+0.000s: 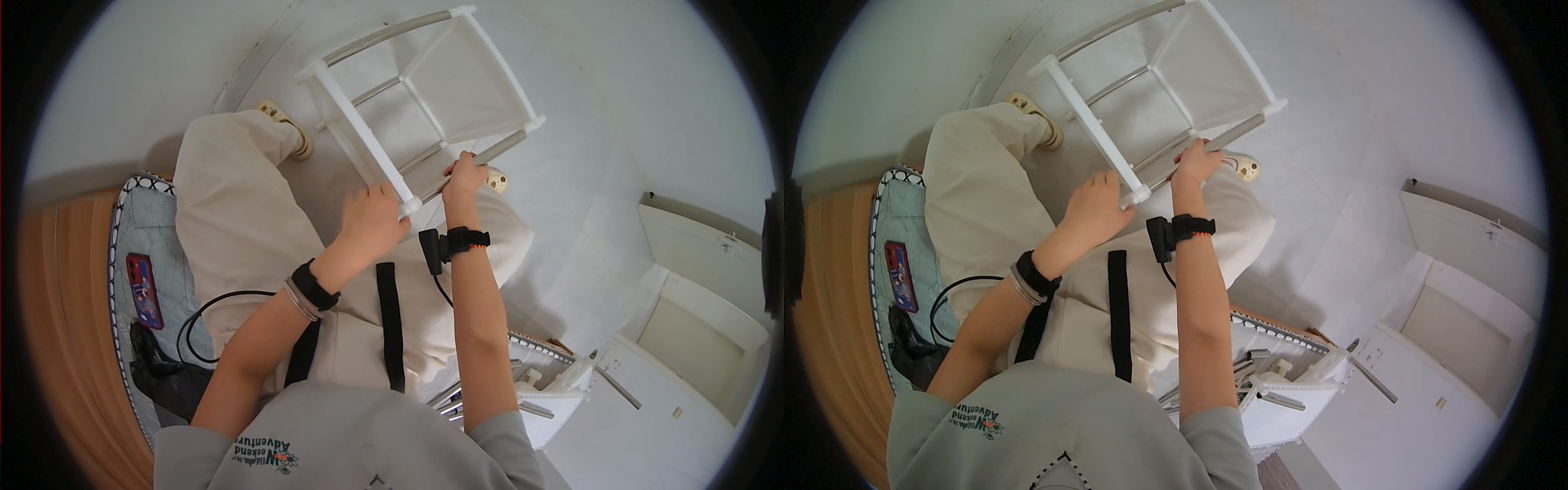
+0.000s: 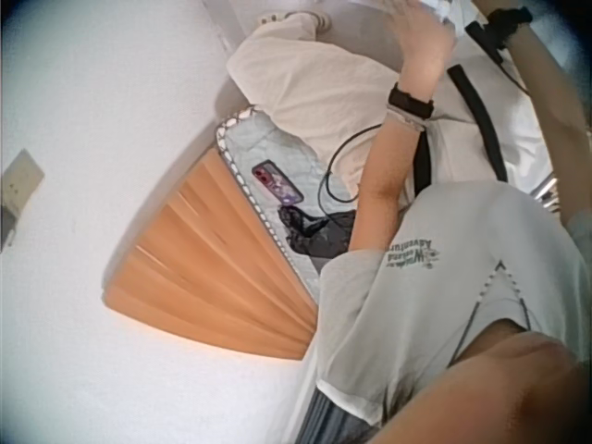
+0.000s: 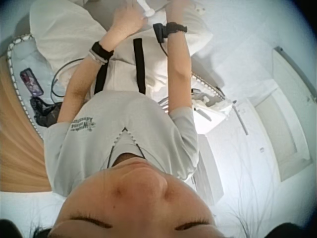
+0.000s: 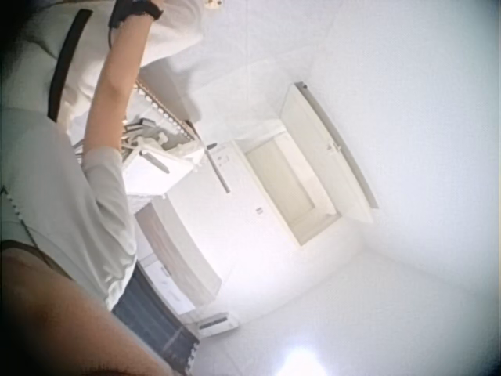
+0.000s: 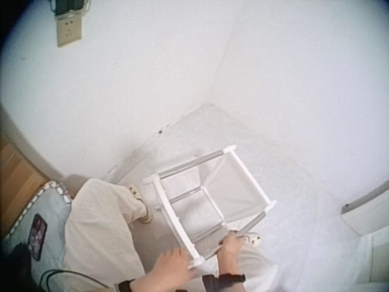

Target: Assembling a small white plastic shelving unit by attaching metal supports and shelves.

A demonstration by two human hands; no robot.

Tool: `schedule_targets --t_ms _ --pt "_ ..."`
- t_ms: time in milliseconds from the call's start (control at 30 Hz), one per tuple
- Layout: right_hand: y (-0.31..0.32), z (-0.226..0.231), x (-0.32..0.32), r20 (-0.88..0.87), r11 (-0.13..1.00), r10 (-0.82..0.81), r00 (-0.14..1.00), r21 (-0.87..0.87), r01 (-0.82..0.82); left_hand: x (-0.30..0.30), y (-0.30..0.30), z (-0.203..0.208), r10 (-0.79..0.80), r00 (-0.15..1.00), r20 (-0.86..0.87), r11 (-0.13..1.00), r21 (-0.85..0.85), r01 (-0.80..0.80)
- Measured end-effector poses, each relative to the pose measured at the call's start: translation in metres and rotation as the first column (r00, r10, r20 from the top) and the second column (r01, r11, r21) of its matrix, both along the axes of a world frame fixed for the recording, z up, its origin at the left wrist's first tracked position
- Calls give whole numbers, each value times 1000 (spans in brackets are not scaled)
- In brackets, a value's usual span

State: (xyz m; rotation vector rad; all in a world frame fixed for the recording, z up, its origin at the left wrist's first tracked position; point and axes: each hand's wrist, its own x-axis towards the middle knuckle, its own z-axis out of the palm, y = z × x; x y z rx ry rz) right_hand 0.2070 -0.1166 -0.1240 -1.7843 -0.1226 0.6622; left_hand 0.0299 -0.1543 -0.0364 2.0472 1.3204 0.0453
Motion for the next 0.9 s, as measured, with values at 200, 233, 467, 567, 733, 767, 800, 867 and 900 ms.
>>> schedule_targets --t_ms 200,233,467,567,733,767,800,867,900 --pt "-3 13 -5 -186 997 -60 981 42 69 10 -22 -33 108 994 9 973 -204 -104" --pt "-4 15 -7 -228 996 -56 972 53 70 11 -24 -38 133 991 4 979 -160 -130" --pt "-18 9 -35 -385 965 -208 899 70 253 10 -23 -46 152 988 37 988 -26 -151" --pt "-21 14 -47 -303 976 -205 931 4 216 7 -23 -50 196 981 0 981 -14 -196" --pt "-21 19 -38 -408 989 -78 910 86 123 4 -18 -55 93 994 59 996 -21 -92" --pt "-21 18 -37 -407 989 -80 910 78 122 4 -18 -55 95 994 58 995 -29 -93" --pt "-20 17 -37 -420 990 -56 906 92 104 4 -18 -56 99 993 64 995 -36 -97" --pt "-19 15 -34 -433 991 -38 901 100 90 4 -18 -56 101 992 69 994 -50 -97" --pt "-18 14 -33 -434 990 -28 900 111 85 5 -18 -54 108 991 83 993 -55 -103"
